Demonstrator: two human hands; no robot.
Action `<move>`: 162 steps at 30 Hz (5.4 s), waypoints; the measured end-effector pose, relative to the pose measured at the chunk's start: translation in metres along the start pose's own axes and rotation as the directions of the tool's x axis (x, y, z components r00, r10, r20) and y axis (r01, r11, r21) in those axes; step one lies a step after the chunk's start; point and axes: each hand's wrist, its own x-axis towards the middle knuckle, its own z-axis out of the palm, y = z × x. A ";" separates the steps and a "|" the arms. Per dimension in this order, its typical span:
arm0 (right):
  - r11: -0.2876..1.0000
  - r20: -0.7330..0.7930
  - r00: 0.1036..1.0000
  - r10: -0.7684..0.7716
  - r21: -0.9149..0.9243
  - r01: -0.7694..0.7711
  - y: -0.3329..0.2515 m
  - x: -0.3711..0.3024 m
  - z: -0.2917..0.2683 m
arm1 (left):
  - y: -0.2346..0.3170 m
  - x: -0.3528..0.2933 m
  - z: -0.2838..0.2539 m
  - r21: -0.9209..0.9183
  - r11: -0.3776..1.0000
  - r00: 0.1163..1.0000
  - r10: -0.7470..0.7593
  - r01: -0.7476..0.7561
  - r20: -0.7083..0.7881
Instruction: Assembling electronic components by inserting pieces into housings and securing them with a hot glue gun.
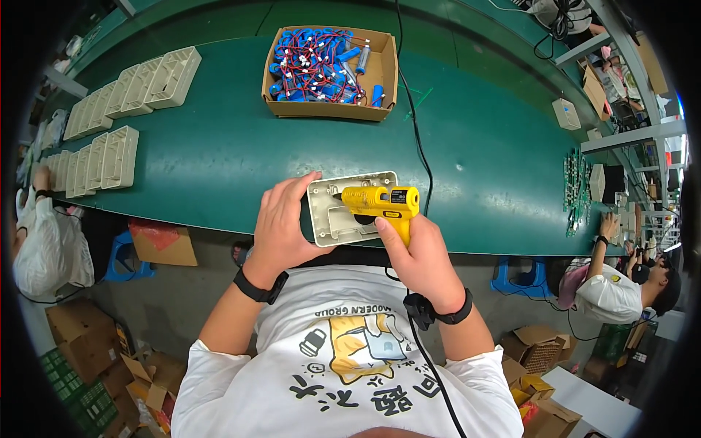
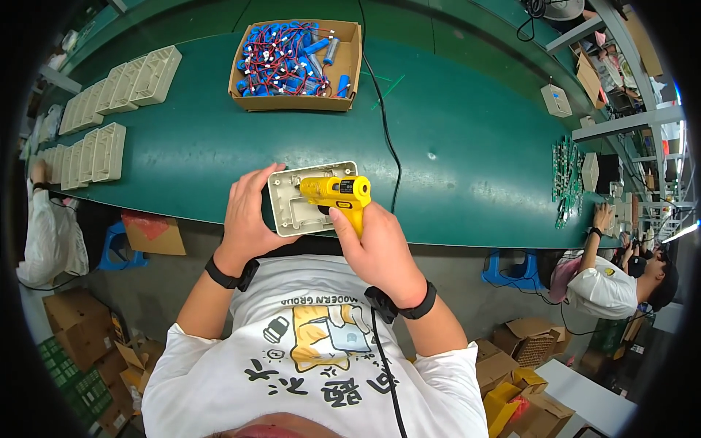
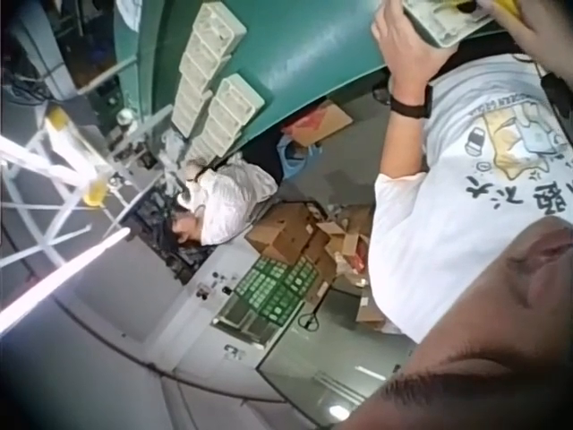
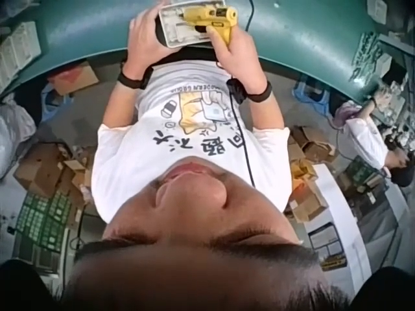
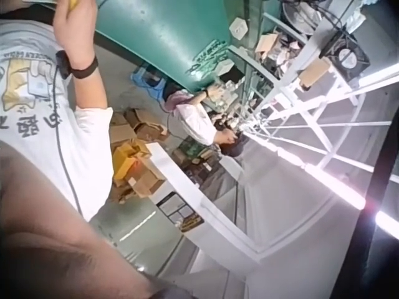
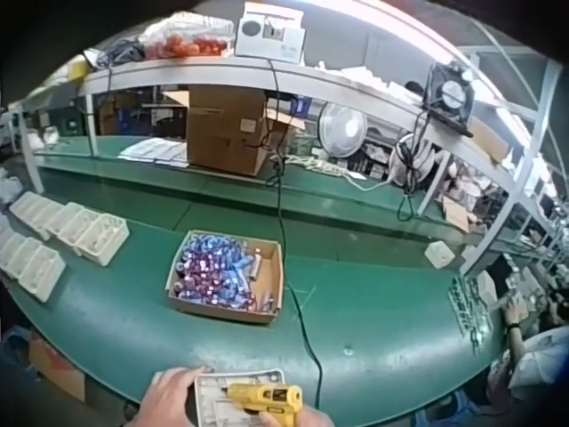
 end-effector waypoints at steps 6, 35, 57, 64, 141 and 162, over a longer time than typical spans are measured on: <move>0.968 -0.051 0.991 0.120 0.227 -0.105 0.008 -0.016 -0.007 | 0.010 0.003 -0.009 -0.067 0.998 0.999 0.008 -0.011 -0.038; 0.986 -0.235 0.971 0.047 0.167 -0.007 0.028 -0.042 -0.013 | 0.047 0.002 -0.005 -0.069 0.971 0.966 0.216 -0.227 -0.142; 0.637 -0.121 0.992 0.030 0.767 0.075 0.122 -0.013 -0.008 | 0.018 0.224 0.003 0.225 0.959 0.980 0.142 -0.171 0.140; 0.656 -0.127 0.979 0.160 0.755 -0.009 0.121 -0.013 0.008 | -0.058 0.311 0.075 0.518 0.844 0.955 -0.253 0.141 0.152; 0.993 -0.235 0.972 -0.003 0.114 0.030 0.011 -0.033 -0.008 | 0.016 0.041 -0.007 -0.349 0.842 0.906 -0.336 0.411 0.256; 0.968 -0.143 0.982 -0.122 0.202 0.150 -0.006 -0.046 -0.001 | 0.040 -0.007 0.004 -0.095 0.983 0.986 0.148 -0.155 -0.082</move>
